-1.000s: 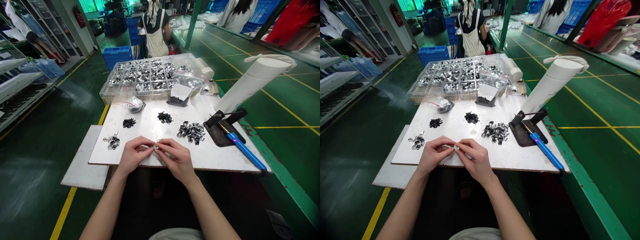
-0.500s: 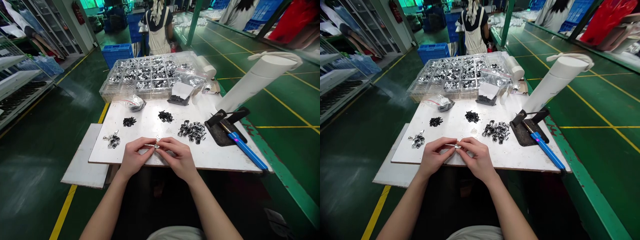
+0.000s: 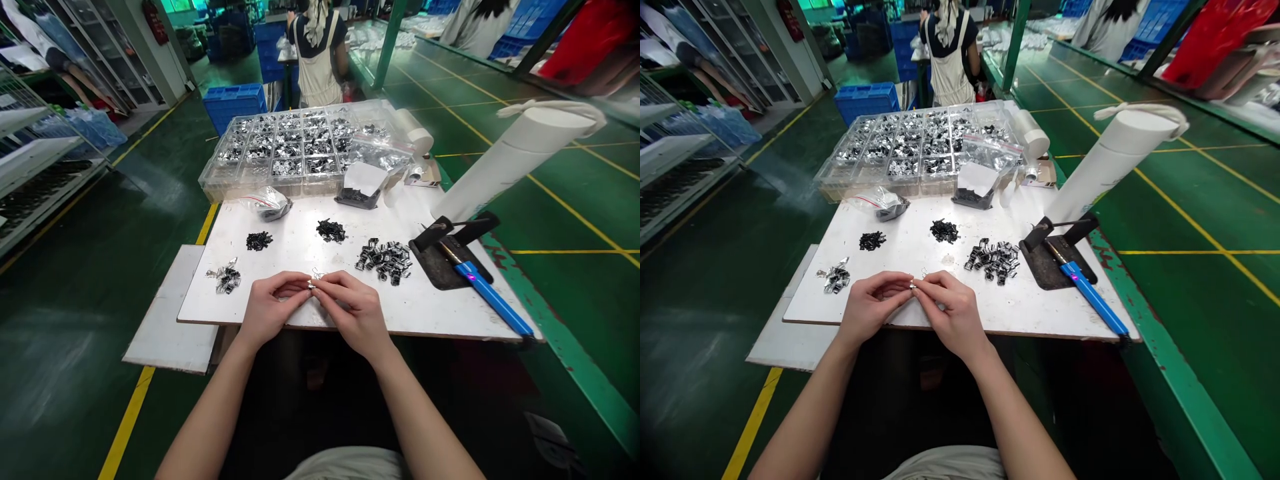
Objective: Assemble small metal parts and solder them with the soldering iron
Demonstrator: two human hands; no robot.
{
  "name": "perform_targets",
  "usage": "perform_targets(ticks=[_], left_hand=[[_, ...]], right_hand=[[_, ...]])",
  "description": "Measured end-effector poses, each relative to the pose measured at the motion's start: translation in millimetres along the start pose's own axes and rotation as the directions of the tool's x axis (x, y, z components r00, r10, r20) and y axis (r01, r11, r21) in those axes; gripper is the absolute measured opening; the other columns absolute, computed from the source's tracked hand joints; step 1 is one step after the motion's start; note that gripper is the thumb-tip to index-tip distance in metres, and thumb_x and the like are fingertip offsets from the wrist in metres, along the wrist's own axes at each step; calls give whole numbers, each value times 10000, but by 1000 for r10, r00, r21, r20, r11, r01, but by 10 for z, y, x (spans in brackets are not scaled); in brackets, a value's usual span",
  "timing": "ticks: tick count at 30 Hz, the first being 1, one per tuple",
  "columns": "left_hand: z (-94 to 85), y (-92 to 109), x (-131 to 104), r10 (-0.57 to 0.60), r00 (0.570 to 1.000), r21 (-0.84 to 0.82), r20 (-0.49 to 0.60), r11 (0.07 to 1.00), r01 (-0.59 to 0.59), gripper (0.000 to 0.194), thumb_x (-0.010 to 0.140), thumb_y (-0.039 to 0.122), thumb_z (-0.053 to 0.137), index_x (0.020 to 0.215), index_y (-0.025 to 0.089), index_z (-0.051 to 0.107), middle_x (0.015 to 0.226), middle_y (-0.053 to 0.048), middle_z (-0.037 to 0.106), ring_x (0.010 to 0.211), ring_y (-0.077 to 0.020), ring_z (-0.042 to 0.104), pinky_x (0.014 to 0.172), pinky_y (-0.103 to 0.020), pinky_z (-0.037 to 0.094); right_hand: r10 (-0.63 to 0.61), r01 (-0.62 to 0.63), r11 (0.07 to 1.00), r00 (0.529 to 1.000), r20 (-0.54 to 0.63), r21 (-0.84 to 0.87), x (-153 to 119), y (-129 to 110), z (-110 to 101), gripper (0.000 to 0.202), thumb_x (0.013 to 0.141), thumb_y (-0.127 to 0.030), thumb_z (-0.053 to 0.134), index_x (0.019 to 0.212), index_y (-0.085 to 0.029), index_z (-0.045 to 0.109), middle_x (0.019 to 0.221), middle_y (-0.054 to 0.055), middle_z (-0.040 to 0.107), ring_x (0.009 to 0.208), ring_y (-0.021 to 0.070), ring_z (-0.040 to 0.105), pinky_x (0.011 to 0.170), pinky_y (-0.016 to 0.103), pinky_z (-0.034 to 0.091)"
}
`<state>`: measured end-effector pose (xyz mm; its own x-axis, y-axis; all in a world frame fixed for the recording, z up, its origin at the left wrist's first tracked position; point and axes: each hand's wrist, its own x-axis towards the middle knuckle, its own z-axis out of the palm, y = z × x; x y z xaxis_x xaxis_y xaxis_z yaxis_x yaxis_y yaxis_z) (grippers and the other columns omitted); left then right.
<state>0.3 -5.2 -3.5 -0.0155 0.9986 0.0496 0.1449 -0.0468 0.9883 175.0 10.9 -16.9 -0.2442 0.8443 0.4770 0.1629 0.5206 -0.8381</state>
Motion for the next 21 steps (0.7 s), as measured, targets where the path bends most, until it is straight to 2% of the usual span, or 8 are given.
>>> perform_targets(ticks=[7, 21], left_hand=[[-55, 35, 55, -135, 991, -141, 25, 980, 137, 266, 663, 231, 897, 893, 152, 790, 854, -59, 809, 834, -208, 774, 828, -286, 641], [-56, 43, 59, -164, 986, -158, 21, 974, 165, 291, 627, 252, 918, 874, 153, 801, 828, -64, 810, 824, -227, 779, 828, -314, 647]], right_hand=[[30, -30, 999, 999, 13, 45, -8, 11, 6, 205, 957, -193, 608, 1074, -240, 770, 964, 70, 682, 809, 161, 661, 630, 276, 568], [-28, 28, 999, 1000, -14, 28, -10, -2, 2, 210, 950, -174, 605, 1061, -244, 770, 936, 65, 686, 809, 169, 660, 647, 299, 550]])
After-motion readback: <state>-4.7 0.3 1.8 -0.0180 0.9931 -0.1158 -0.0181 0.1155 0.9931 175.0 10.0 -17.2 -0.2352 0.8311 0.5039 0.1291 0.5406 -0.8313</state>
